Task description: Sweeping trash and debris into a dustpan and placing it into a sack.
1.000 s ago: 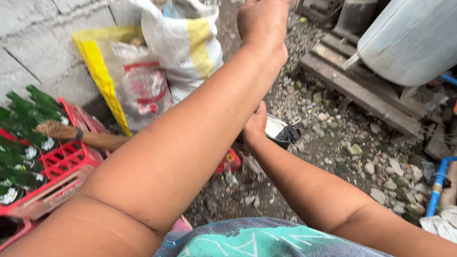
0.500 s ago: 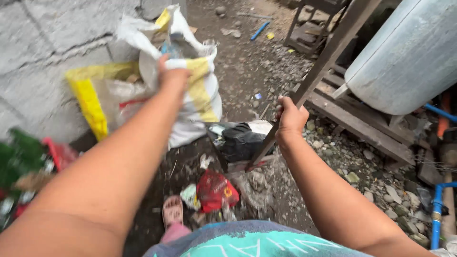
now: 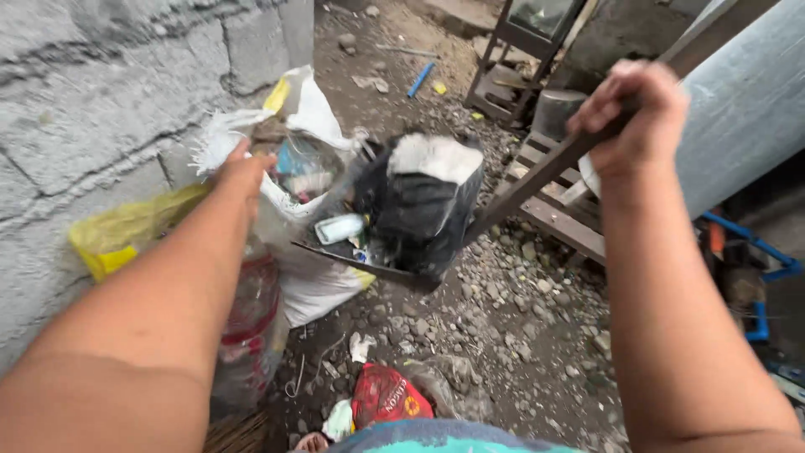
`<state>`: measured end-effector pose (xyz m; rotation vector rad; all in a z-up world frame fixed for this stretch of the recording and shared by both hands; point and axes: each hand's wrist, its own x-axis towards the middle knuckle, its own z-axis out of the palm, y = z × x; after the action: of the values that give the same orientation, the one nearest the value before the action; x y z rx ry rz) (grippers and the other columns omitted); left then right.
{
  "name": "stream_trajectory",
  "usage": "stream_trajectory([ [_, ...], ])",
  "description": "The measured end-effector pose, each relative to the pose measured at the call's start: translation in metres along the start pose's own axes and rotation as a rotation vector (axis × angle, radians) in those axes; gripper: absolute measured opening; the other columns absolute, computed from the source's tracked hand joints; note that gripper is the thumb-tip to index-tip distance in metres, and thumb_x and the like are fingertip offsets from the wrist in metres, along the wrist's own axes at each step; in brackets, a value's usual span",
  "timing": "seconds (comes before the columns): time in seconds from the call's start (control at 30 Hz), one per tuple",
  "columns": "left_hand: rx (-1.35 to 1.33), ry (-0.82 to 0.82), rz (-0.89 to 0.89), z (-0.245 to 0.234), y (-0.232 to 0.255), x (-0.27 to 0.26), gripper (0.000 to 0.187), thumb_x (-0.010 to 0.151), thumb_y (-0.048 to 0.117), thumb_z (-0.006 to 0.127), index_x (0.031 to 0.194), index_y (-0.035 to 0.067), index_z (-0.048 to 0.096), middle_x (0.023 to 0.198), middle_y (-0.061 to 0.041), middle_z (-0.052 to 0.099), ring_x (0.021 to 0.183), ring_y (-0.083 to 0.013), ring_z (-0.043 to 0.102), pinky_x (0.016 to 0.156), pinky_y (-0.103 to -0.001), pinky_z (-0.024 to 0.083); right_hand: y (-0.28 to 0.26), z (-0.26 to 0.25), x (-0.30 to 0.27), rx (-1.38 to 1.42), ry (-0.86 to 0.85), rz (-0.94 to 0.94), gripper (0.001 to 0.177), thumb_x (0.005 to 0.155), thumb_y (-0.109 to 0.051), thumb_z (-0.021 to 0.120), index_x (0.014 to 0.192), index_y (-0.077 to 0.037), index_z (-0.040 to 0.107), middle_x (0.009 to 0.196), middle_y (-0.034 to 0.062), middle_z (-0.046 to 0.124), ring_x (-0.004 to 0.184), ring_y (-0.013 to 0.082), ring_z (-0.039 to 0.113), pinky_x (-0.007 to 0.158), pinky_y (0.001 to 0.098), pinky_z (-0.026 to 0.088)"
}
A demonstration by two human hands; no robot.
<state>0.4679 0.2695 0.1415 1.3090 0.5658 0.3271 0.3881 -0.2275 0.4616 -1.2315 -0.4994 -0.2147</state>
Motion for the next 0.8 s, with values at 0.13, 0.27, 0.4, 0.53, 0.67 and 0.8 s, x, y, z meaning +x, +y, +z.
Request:
stream_trajectory([
  [0.13,-0.116,0.014,-0.133,-0.019,-0.005,0.013,0.084,0.078,0.02,0.076,0.154,0.023,0.041,0.153,-0.009,0.054,0.135,-0.0241,0.051,0.105,-0.055,0.037,-0.011,0.009,0.049,0.008,-0.041,0.026,0.018,0.087,-0.021,0.063,0.075,-0.012,0.054,0.061,0.0027,0.044,0.056,0.0211,0.046,0.064,0.0439,0.048],
  [0.27,-0.159,0.149,-0.24,-0.043,-0.033,0.016,0.062,0.084,0.023,0.082,0.139,0.009,0.056,0.141,-0.012,0.055,0.124,-0.0263,0.053,0.107,-0.056,0.035,0.005,0.047,0.086,-0.005,-0.074,0.107,0.025,0.088,-0.023,0.068,0.073,-0.014,0.051,0.06,0.0006,0.043,0.055,0.0184,0.044,0.064,0.0422,0.047],
  [0.4,-0.37,0.028,-0.159,-0.085,-0.095,0.047,0.032,0.089,0.018,0.074,0.12,0.011,0.068,0.116,-0.004,0.073,0.105,-0.0192,0.067,0.098,-0.044,0.036,0.047,0.107,0.105,-0.072,-0.077,0.206,0.009,0.077,-0.022,0.066,0.074,-0.014,0.062,0.054,-0.0016,0.042,0.047,0.0162,0.042,0.054,0.0399,0.043],
  [0.53,-0.455,0.15,-0.175,-0.08,-0.06,0.007,0.023,0.085,0.0,0.069,0.106,0.008,0.069,0.099,-0.005,0.071,0.087,-0.0198,0.07,0.085,-0.04,0.058,0.104,0.144,0.129,0.014,-0.178,0.303,0.03,0.081,-0.022,0.069,0.066,-0.016,0.044,0.054,-0.0001,0.041,0.046,0.0171,0.04,0.052,0.04,0.039],
  [0.67,-0.293,0.354,-0.135,-0.079,-0.023,-0.018,0.012,0.084,-0.003,0.071,0.092,0.006,0.075,0.092,-0.005,0.075,0.077,-0.0154,0.068,0.073,-0.03,0.051,0.139,0.167,0.146,-0.059,-0.154,0.366,0.02,0.078,-0.021,0.067,0.068,-0.014,0.05,0.053,-0.0015,0.04,0.045,0.0155,0.04,0.05,0.0371,0.041],
  [0.8,-0.455,0.532,-0.075,-0.09,-0.01,-0.012,0.013,0.074,-0.011,0.072,0.082,0.0,0.069,0.086,-0.009,0.075,0.073,-0.0195,0.072,0.065,-0.028,0.054,0.159,0.166,0.173,-0.118,0.089,0.278,0.023,0.076,-0.021,0.068,0.065,-0.013,0.049,0.048,0.0005,0.041,0.039,0.0175,0.042,0.039,0.0381,0.037],
])
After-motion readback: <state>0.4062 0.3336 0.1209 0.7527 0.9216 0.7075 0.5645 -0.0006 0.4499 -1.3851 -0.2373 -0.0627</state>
